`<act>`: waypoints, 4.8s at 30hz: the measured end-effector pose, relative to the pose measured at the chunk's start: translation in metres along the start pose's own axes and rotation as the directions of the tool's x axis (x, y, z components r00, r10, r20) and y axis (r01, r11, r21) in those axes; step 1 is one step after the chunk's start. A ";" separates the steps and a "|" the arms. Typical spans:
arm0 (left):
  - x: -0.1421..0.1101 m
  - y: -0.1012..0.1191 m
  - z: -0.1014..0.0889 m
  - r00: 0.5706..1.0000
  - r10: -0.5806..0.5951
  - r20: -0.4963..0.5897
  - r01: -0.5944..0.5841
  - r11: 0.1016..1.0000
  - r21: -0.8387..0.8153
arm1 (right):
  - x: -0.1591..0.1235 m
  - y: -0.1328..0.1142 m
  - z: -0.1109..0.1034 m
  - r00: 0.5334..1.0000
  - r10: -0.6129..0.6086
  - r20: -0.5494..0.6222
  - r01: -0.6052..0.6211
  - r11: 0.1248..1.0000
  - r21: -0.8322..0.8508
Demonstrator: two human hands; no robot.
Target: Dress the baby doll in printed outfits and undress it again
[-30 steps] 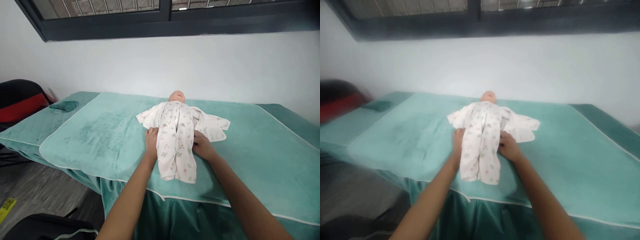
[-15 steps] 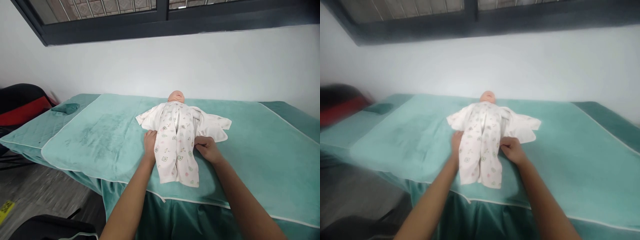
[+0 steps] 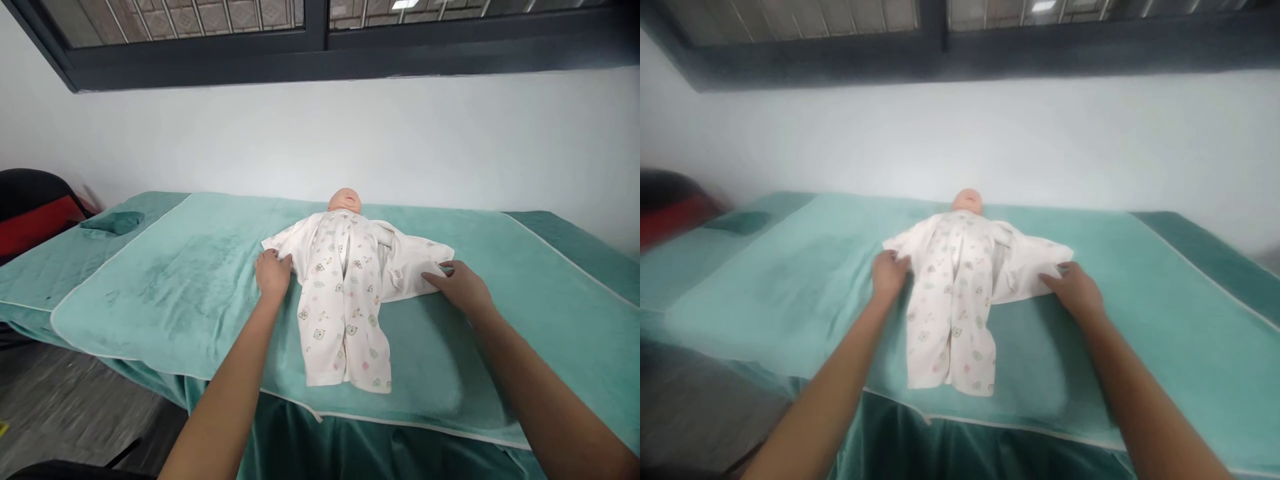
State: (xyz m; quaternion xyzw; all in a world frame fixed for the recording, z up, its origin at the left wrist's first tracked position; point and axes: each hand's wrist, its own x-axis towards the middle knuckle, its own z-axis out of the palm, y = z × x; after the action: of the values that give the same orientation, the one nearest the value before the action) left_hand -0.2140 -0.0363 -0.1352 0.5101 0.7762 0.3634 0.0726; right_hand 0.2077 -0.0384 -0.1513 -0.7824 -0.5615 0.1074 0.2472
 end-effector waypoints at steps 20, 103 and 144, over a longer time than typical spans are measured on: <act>-0.077 0.069 -0.045 0.680 0.666 0.306 -0.543 0.738 -0.400 | -0.093 -0.149 -0.030 0.754 -0.599 0.271 0.381 0.734 0.563; 0.084 0.140 0.048 0.859 0.339 0.385 0.031 0.715 -0.698 | 0.048 -0.225 0.049 0.872 -0.483 -0.078 0.409 0.632 0.659; 0.086 0.137 0.048 0.846 0.362 0.392 -0.025 0.760 -0.649 | 0.055 -0.222 0.054 0.965 -0.260 0.026 0.131 0.567 0.813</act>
State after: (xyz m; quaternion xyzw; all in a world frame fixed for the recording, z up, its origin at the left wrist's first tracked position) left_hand -0.1295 0.0893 -0.0606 0.6126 0.5077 0.4607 0.3932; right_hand 0.0195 0.0824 -0.0791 -0.5086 -0.5509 0.3770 0.5438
